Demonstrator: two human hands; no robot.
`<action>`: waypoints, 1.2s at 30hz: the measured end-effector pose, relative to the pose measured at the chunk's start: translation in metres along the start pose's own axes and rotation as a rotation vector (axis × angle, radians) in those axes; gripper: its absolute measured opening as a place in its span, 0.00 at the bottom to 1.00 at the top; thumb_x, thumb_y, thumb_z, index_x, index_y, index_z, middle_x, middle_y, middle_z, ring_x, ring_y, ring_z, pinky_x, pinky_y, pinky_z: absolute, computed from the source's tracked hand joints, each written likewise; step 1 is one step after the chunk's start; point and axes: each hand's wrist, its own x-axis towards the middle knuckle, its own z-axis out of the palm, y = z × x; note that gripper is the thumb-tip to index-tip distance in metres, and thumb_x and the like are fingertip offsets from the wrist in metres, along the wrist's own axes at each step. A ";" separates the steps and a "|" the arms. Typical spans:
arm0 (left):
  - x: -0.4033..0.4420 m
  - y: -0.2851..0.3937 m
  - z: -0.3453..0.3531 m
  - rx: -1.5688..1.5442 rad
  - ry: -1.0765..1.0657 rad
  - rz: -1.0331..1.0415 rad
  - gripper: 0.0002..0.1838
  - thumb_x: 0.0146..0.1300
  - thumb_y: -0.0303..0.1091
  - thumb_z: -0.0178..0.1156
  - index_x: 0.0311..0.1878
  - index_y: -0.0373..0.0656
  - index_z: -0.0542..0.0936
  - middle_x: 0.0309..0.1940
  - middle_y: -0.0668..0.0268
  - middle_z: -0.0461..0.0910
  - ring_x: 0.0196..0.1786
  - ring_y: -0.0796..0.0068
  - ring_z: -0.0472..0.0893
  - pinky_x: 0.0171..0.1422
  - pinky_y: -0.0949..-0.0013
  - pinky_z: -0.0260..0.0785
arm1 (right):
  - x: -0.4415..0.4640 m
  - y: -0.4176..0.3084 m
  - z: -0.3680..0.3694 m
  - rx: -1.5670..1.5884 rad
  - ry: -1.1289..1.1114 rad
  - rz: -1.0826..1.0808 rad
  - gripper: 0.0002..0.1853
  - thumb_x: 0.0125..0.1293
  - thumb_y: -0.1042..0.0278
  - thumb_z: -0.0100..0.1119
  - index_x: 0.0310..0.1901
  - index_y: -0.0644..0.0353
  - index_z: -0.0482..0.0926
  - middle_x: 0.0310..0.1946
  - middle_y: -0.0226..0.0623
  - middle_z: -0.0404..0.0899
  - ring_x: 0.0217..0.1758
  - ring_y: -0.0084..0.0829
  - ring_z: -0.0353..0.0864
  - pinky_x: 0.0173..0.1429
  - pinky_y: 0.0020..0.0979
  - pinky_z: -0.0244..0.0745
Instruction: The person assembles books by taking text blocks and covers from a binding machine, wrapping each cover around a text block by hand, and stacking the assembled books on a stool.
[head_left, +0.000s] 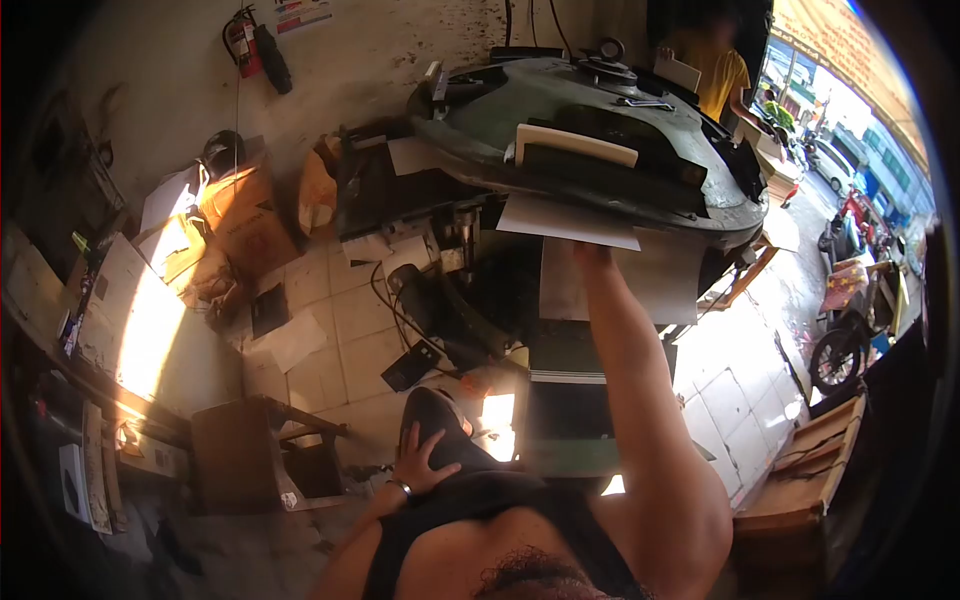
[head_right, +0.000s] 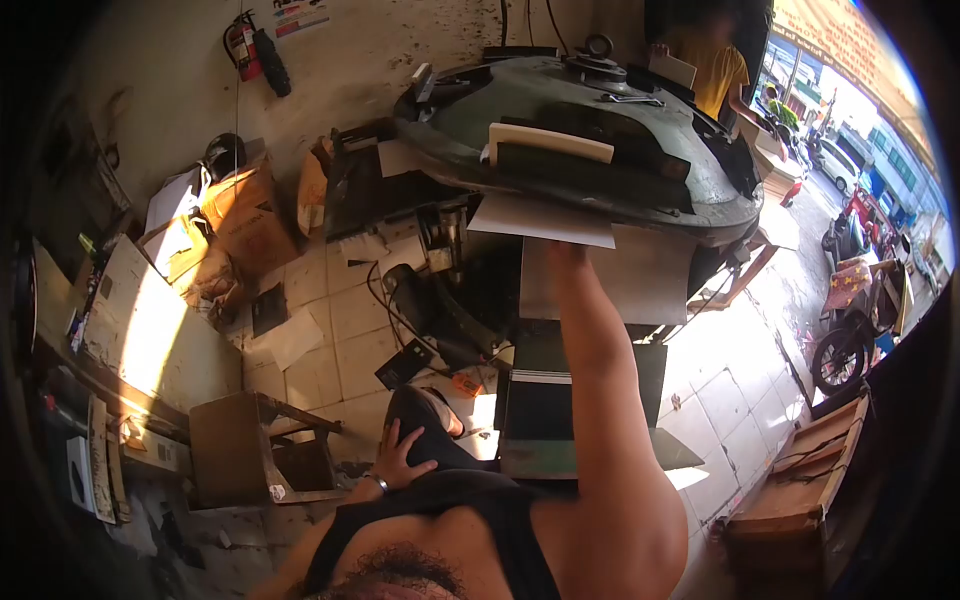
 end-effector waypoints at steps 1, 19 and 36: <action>0.001 -0.003 0.003 -0.003 0.010 0.007 0.51 0.52 0.75 0.68 0.78 0.64 0.66 0.83 0.41 0.42 0.83 0.34 0.45 0.85 0.38 0.41 | 0.000 -0.005 -0.001 0.005 -0.009 -0.017 0.26 0.78 0.47 0.53 0.67 0.57 0.74 0.61 0.41 0.79 0.63 0.38 0.79 0.65 0.45 0.77; 0.001 0.009 -0.012 0.039 -0.076 -0.056 0.52 0.53 0.72 0.68 0.79 0.62 0.65 0.84 0.42 0.37 0.84 0.35 0.40 0.84 0.38 0.42 | 0.003 -0.080 -0.038 -0.013 -0.037 -0.134 0.24 0.80 0.52 0.48 0.69 0.57 0.71 0.66 0.43 0.75 0.67 0.42 0.75 0.71 0.49 0.74; 0.002 0.009 -0.011 -0.007 -0.070 -0.038 0.50 0.54 0.71 0.69 0.79 0.63 0.65 0.84 0.45 0.39 0.85 0.39 0.43 0.84 0.36 0.40 | -0.094 -0.082 -0.171 0.018 0.679 0.128 0.16 0.76 0.67 0.46 0.61 0.59 0.71 0.59 0.43 0.73 0.59 0.48 0.78 0.66 0.60 0.78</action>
